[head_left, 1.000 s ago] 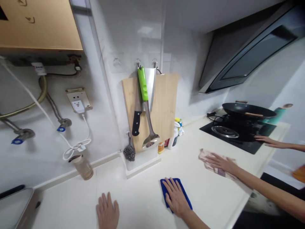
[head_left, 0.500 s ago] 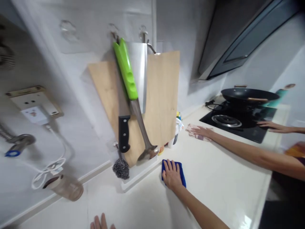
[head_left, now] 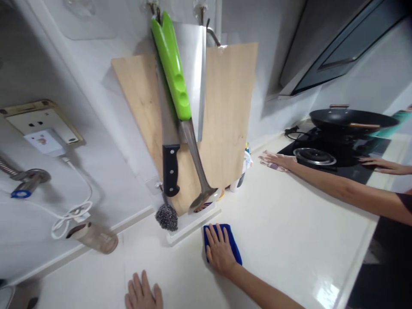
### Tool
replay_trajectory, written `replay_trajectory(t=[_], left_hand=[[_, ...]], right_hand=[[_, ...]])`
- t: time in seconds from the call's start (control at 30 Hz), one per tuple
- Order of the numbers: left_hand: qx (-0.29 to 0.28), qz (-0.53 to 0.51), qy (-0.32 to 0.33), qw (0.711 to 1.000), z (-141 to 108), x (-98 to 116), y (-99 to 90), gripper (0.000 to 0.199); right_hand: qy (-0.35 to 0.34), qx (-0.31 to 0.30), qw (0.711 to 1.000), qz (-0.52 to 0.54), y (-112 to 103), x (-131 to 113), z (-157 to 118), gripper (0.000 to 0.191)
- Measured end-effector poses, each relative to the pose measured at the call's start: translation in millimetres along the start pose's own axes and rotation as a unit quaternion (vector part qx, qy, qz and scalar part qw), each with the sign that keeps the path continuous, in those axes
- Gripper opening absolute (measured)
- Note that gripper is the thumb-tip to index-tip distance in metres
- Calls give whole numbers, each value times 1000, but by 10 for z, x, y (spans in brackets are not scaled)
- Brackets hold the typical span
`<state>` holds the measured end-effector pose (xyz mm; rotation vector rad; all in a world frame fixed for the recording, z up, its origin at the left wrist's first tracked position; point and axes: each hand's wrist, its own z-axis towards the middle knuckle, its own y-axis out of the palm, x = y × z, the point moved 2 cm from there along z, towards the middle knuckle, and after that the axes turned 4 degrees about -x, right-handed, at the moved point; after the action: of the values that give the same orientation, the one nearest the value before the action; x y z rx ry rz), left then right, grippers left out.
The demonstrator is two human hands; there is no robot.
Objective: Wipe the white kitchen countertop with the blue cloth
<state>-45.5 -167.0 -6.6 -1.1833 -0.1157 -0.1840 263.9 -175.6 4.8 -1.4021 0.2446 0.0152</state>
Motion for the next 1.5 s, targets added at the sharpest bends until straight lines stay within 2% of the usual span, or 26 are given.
replay_trajectory(t=[0.13, 0.27, 0.37, 0.53, 0.6, 0.7, 0.97, 1.17, 1.37, 1.5], left_hand=[[-25, -4, 1, 1000, -13, 37, -108, 63], [-42, -55, -15, 997, -44, -40, -126, 60], [-39, -124, -52, 990, -63, -121, -114, 60], [-63, -182, -105, 976, -63, -128, -155, 63], [-69, -185, -109, 974, -60, -107, -173, 64], [-57, -180, -104, 977, -75, -117, -140, 65], [-9, -129, -69, 989, -141, -271, 191, 68], [-39, -94, -35, 994, -171, -183, 197, 68], [-39, -101, -48, 993, -200, -214, 294, 70], [-1, -122, -77, 990, -150, -267, 345, 71]], right_hand=[[-101, -45, 992, 58, 23, -714, -188, 72], [-229, -87, 963, 112, -7, -1354, -409, 72], [-308, -131, 931, 147, -87, -1620, -404, 70], [-376, -174, 893, 174, -226, -1840, -53, 66], [-369, -185, 894, 177, -207, -1929, 116, 65], [-323, -189, 911, 173, -114, -2070, 364, 65], [-203, -152, 957, 143, 114, -2355, 1079, 67], [-175, -145, 968, 102, 290, -2493, 1497, 67], [-186, -148, 968, 85, 304, -2536, 1610, 66], [-202, -154, 964, 82, 154, -2528, 1331, 65]])
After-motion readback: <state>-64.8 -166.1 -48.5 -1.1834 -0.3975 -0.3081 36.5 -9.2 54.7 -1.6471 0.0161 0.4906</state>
